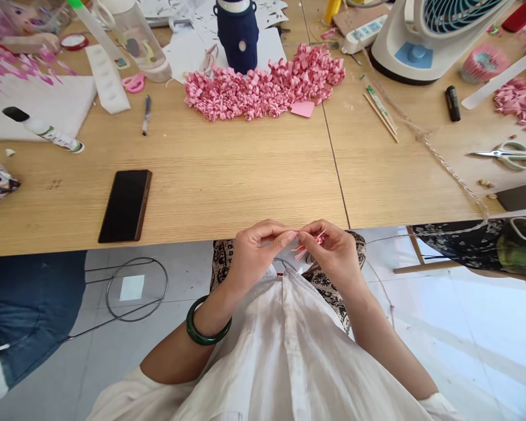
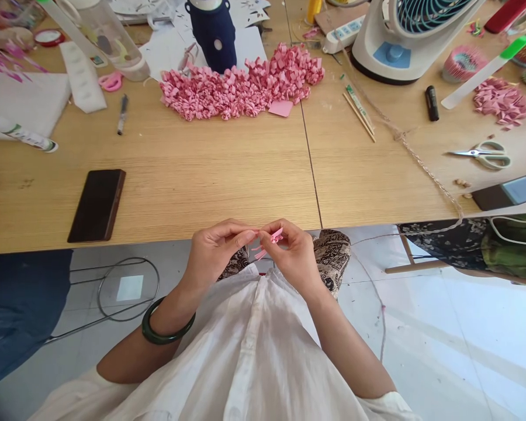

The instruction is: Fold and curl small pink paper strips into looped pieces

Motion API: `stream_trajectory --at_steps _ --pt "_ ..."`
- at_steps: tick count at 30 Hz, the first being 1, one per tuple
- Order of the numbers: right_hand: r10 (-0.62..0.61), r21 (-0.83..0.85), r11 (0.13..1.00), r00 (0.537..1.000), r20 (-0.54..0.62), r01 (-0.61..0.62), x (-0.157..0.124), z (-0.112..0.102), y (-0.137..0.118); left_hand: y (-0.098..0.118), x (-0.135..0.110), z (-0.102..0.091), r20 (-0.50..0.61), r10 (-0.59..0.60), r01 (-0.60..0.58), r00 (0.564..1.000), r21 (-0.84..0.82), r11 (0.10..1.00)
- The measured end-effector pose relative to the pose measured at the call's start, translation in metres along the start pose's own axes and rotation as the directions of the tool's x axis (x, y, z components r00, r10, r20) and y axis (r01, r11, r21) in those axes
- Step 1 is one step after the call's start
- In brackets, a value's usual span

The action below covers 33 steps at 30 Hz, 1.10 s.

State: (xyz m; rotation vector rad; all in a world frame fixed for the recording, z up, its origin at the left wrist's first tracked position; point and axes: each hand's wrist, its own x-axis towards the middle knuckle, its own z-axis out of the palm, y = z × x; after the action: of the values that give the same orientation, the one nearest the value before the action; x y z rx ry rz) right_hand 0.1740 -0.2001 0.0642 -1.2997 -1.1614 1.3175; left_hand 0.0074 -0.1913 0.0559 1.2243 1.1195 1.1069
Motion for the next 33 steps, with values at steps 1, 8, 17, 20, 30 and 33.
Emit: stream_trajectory --at_steps 1,8,17,20,30,33 --pt "-0.001 -0.002 1.000 1.000 0.006 0.001 0.000 0.000 0.000 0.000 0.000 0.000 -0.004 0.000 0.000 1.000 0.001 1.000" --pt "0.000 -0.049 0.999 1.000 0.019 0.001 -0.005 -0.001 -0.003 0.000 -0.002 0.001 -0.022 -0.051 0.051 0.998 -0.027 0.998" --pt "-0.011 -0.024 1.000 1.000 0.025 0.011 -0.012 -0.004 -0.002 0.002 -0.006 0.007 -0.003 -0.141 0.139 0.990 -0.142 0.980" --pt "-0.026 -0.028 0.999 0.999 0.032 0.027 -0.012 -0.005 -0.001 0.001 -0.005 0.007 0.003 -0.123 0.122 0.992 -0.143 0.982" --pt "0.012 -0.002 1.000 0.998 0.056 -0.012 -0.008 -0.005 -0.001 0.002 -0.001 0.007 -0.007 -0.161 0.158 0.987 -0.158 0.975" --pt "0.041 0.033 0.999 0.997 0.059 -0.043 -0.009 -0.006 -0.004 0.005 0.001 0.008 -0.010 -0.203 0.197 0.979 -0.188 0.962"
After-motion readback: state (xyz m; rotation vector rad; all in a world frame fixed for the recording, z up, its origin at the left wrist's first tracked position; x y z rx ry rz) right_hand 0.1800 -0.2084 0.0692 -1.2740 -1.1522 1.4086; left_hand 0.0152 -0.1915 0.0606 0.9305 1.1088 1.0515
